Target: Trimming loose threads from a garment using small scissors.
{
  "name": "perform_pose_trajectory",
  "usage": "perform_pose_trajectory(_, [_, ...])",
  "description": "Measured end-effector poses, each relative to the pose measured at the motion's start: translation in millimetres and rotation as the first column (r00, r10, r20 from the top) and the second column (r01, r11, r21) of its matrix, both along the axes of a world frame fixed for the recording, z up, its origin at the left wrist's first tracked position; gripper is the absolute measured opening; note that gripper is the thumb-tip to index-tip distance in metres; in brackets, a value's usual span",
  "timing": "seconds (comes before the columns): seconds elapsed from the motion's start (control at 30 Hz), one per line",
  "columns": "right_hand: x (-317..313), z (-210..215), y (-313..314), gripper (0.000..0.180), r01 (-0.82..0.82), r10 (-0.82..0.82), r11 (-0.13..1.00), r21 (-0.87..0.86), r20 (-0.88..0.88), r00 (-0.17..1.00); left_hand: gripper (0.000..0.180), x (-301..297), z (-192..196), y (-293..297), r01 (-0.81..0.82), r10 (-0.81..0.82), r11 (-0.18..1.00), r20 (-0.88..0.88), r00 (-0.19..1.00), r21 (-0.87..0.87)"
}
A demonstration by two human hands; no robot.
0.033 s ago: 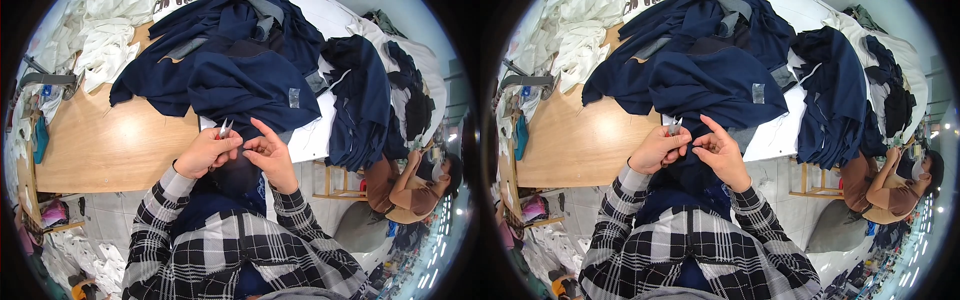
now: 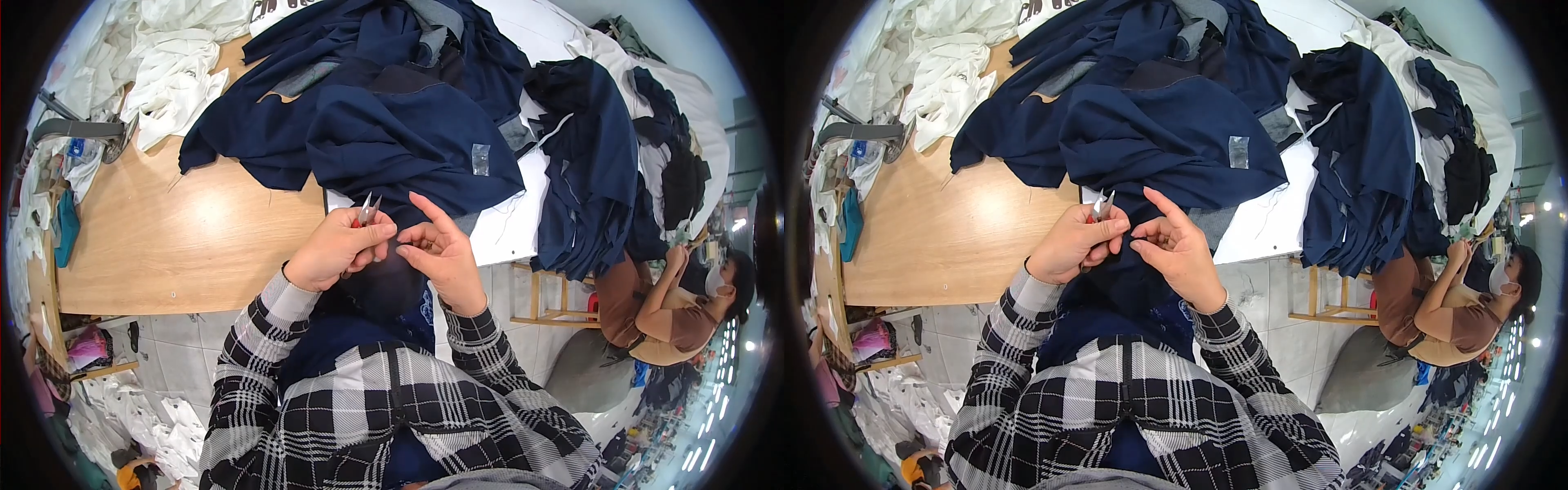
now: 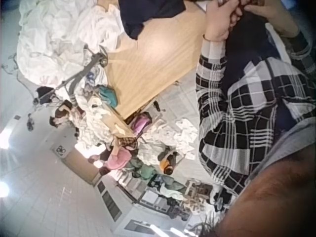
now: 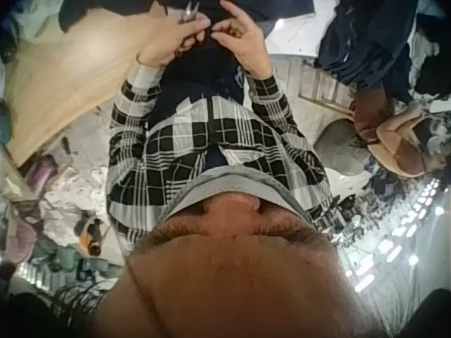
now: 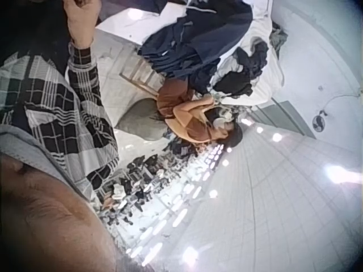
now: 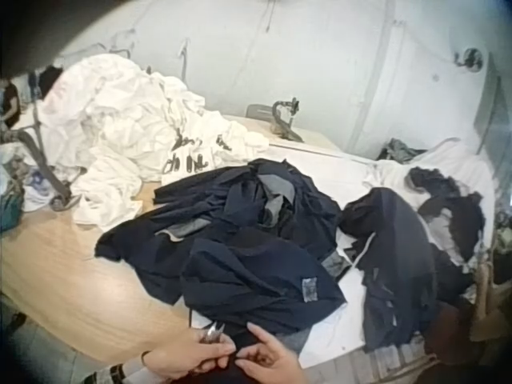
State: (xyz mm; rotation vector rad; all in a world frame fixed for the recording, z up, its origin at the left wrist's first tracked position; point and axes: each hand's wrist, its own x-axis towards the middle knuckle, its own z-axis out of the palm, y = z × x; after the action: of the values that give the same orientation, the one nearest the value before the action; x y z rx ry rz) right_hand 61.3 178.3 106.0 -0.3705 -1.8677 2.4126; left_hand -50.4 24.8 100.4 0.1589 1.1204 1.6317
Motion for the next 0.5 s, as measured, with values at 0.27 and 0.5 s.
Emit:
perform_pose_trajectory(0.27, [-1.3, -4.6, -1.3, 0.065, 0.19, -0.19, 0.981, 0.026, -0.004, 0.982, 0.029, 12.3, 9.8, -7.8, -0.227, 0.16, 0.974, -0.637, 0.754, -0.024])
perform_pose_trajectory(0.5, [-3.0, -4.2, -8.9, 0.063, 0.318, -0.306, 0.942, 0.108, -0.111, 0.946, 0.036, 32.7, 4.6, -7.8, -0.094, -0.017, 0.988, -0.695, 0.719, -0.123])
